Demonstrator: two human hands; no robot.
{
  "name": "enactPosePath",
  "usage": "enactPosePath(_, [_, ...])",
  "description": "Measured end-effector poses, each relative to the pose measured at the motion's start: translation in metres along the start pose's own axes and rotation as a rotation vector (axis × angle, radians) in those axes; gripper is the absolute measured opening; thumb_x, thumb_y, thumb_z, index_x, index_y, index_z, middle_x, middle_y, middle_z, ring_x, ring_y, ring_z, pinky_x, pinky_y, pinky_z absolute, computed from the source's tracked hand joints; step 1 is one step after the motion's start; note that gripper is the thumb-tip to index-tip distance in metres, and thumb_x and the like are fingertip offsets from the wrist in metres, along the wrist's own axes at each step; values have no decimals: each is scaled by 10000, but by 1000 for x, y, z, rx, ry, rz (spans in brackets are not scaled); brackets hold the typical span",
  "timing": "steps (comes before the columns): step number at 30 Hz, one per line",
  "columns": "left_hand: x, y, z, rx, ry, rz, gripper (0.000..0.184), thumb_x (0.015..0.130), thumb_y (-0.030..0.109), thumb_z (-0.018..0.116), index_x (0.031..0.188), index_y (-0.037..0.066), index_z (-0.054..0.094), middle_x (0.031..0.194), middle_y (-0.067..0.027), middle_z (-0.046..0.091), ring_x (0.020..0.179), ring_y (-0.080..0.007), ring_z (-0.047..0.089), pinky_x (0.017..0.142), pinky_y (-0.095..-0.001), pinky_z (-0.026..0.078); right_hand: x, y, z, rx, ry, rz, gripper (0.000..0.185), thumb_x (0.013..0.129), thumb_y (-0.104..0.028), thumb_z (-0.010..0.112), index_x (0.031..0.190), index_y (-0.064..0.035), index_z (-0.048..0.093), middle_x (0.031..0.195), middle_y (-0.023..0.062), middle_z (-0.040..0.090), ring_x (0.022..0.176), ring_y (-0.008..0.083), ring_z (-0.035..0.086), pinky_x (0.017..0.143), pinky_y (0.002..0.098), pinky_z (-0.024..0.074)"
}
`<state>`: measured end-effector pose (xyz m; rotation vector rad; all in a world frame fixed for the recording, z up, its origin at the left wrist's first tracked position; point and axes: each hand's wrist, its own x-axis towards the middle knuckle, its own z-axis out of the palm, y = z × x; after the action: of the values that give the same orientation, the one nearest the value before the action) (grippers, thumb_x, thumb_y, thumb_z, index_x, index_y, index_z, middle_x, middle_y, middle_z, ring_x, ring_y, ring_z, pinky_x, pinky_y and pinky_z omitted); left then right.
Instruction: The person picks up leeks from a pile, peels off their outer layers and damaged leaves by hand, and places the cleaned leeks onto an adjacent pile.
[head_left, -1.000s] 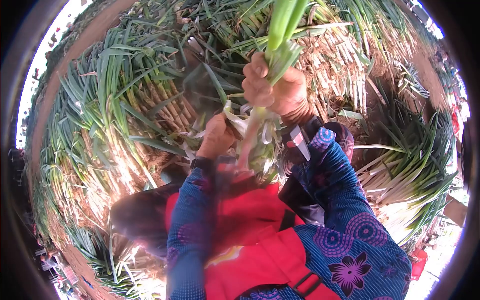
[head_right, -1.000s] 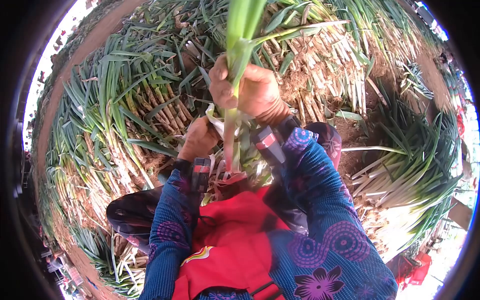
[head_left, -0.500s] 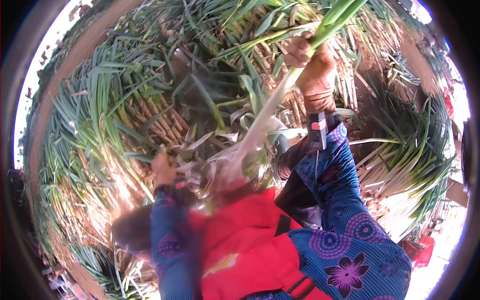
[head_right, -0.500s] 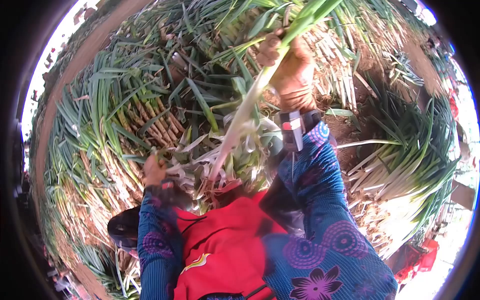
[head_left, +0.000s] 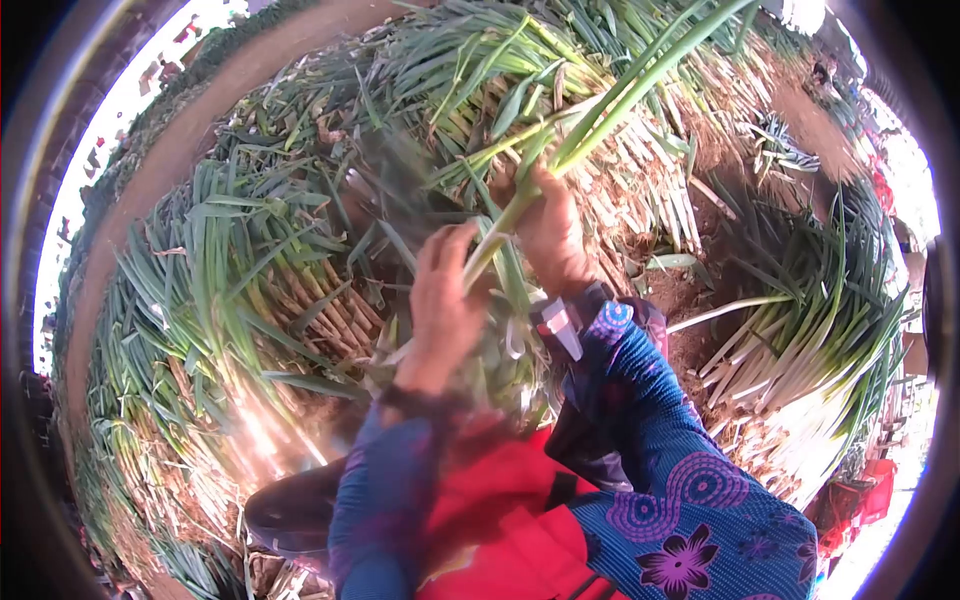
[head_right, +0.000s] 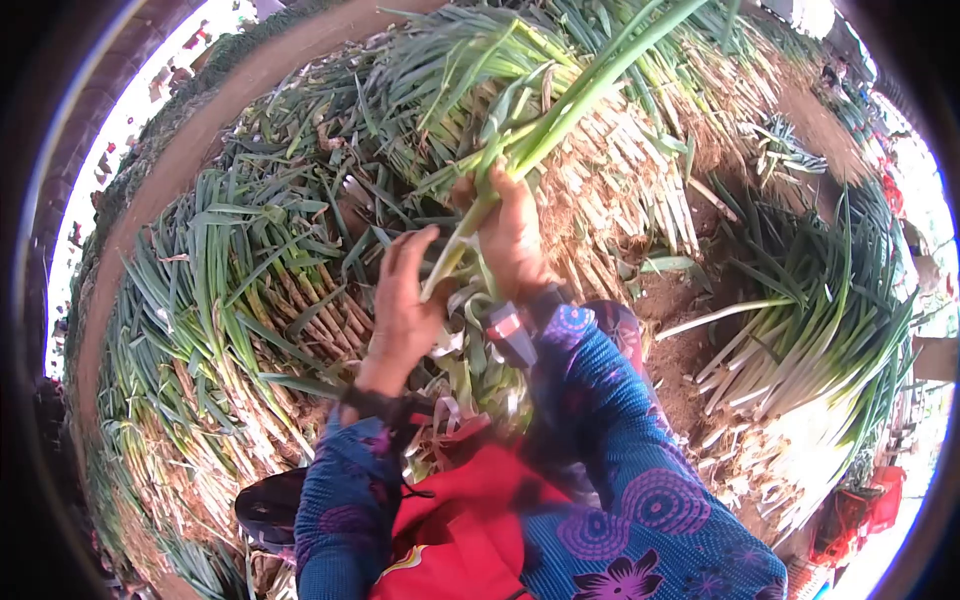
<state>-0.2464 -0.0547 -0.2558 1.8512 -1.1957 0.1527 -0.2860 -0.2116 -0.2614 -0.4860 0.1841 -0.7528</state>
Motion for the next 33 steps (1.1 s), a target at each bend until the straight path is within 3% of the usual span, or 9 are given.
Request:
enactPosePath(2, [8,2,16,47,42,25,518,674,-70,679,1156,56,540,1098,-194,555,1035,-395,539,860,-424,462,-7,-2,7,-82,-16,19,218,945,-251,523,1027,-51,550,862,66,587,789,197,562,842,355,465])
enactPosePath(6, [1,-29,52,179,104,30,280,837,232,549,1041,40,546,1003,-187,558,962,-402,524,814,-458,440,13,22,-33,-73,-29,-57,240,946,-263,500,982,-34,562,867,60,608,772,162,559,765,339,455])
enactPosePath(14, [-13,-21,70,270,65,-6,137,787,156,561,893,70,550,881,-125,568,863,-349,556,716,-464,455,-10,15,-23,-315,205,-147,191,881,-235,545,901,-51,594,816,44,578,687,143,534,641,268,438])
enactPosePath(21, [-22,-22,66,319,100,152,127,722,129,594,842,99,566,843,-104,558,821,-314,580,657,-442,468,-5,17,-50,-256,101,-67,248,930,-337,537,939,-93,585,786,17,561,752,142,537,687,283,446])
enactPosePath(25, [-44,-9,29,10,-101,92,142,738,34,605,874,59,576,857,-140,559,752,-348,587,638,-414,483,1,17,-73,-950,-81,-610,184,931,-8,520,1114,-16,546,903,61,582,780,151,551,638,300,485])
enactPosePath(27, [-59,-6,15,14,-132,165,154,746,-15,598,886,42,573,878,-147,568,757,-352,595,649,-402,491,14,8,-71,-459,27,-238,142,964,-151,501,1046,-53,564,885,48,580,753,144,548,677,288,475])
enactPosePath(29, [-75,-2,1,32,-135,208,156,755,-41,588,892,30,566,896,-148,578,775,-351,601,670,-399,496,26,6,-73,-51,76,-138,192,920,-286,564,938,-96,584,785,38,572,699,163,550,677,299,472])
enactPosePath(30, [-81,0,-6,23,-158,203,160,753,-45,593,892,27,564,902,-146,581,779,-351,603,672,-398,496,29,3,-65,67,274,-56,180,912,-274,572,913,-95,570,782,45,575,697,180,561,683,314,482])
enactPosePath(33, [-99,-4,-27,18,-194,237,165,747,-58,606,886,11,551,895,-144,581,772,-352,604,672,-400,494,20,-4,-48,17,328,-85,182,907,-266,575,911,-86,549,779,57,572,708,194,567,717,340,498])
